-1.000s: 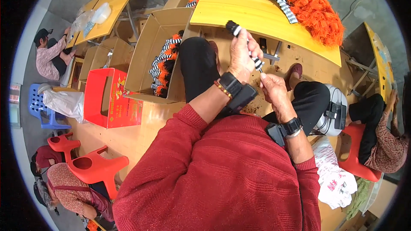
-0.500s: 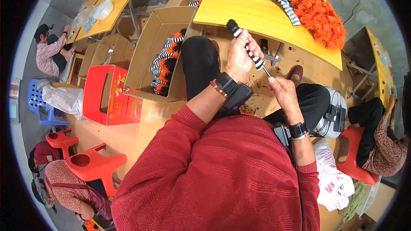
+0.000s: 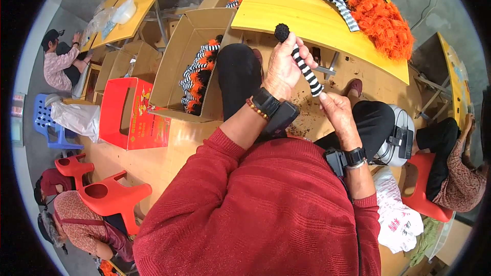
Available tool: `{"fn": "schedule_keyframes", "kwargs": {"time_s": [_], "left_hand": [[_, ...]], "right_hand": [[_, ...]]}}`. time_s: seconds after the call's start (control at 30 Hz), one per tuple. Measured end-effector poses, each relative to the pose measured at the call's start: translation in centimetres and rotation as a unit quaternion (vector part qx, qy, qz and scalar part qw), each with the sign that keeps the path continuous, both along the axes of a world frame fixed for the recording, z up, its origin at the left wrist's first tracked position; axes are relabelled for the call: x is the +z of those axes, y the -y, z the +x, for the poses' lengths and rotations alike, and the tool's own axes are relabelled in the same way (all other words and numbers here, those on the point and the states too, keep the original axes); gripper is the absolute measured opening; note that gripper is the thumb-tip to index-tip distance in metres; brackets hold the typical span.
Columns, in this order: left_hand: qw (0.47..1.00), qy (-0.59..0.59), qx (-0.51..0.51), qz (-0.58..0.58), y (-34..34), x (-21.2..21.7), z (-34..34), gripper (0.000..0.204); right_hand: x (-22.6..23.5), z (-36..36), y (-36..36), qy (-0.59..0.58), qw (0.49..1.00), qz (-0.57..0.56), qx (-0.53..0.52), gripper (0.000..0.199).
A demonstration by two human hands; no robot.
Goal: The person assembles toy clown limbs by stuffing striped fabric with stuffing using a stuffing rod, then attaches orange wigs to the toy parts.
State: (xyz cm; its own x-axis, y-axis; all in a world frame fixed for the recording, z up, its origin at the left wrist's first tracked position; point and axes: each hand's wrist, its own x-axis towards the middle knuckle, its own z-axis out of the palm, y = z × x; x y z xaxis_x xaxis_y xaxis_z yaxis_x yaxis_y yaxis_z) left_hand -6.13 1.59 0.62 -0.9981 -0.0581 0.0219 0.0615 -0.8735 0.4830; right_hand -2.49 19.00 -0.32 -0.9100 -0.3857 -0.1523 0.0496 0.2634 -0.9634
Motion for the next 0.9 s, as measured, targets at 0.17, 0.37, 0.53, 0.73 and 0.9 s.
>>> {"fn": "schedule_keyframes", "kwargs": {"time_s": [0.17,0.37,0.53,0.73,0.9], "left_hand": [[0.998,0.016,-0.063,-0.020,-2.7,-0.4,0.5,0.029],[0.995,0.003,-0.099,-0.005,-1.1,-0.9,0.2,0.028],[0.996,0.012,-0.084,-0.009,-2.4,-1.3,0.6,0.027],[0.997,0.030,-0.042,-0.049,-2.0,-1.1,0.5,0.021],[0.996,0.030,0.073,-0.036,-0.3,0.1,-0.5,0.020]], "right_hand": [[-0.9,-1.1,1.0,-0.081,0.996,0.033,-0.021,0.025],[-0.9,-1.2,0.0,-0.074,0.997,0.006,0.005,0.024],[-1.7,-1.3,-0.4,-0.079,0.997,0.024,0.006,0.025],[-0.5,-0.8,0.0,0.000,0.999,-0.035,-0.024,0.025],[-0.5,-0.3,-0.5,0.026,1.000,-0.008,0.000,0.026]]}}
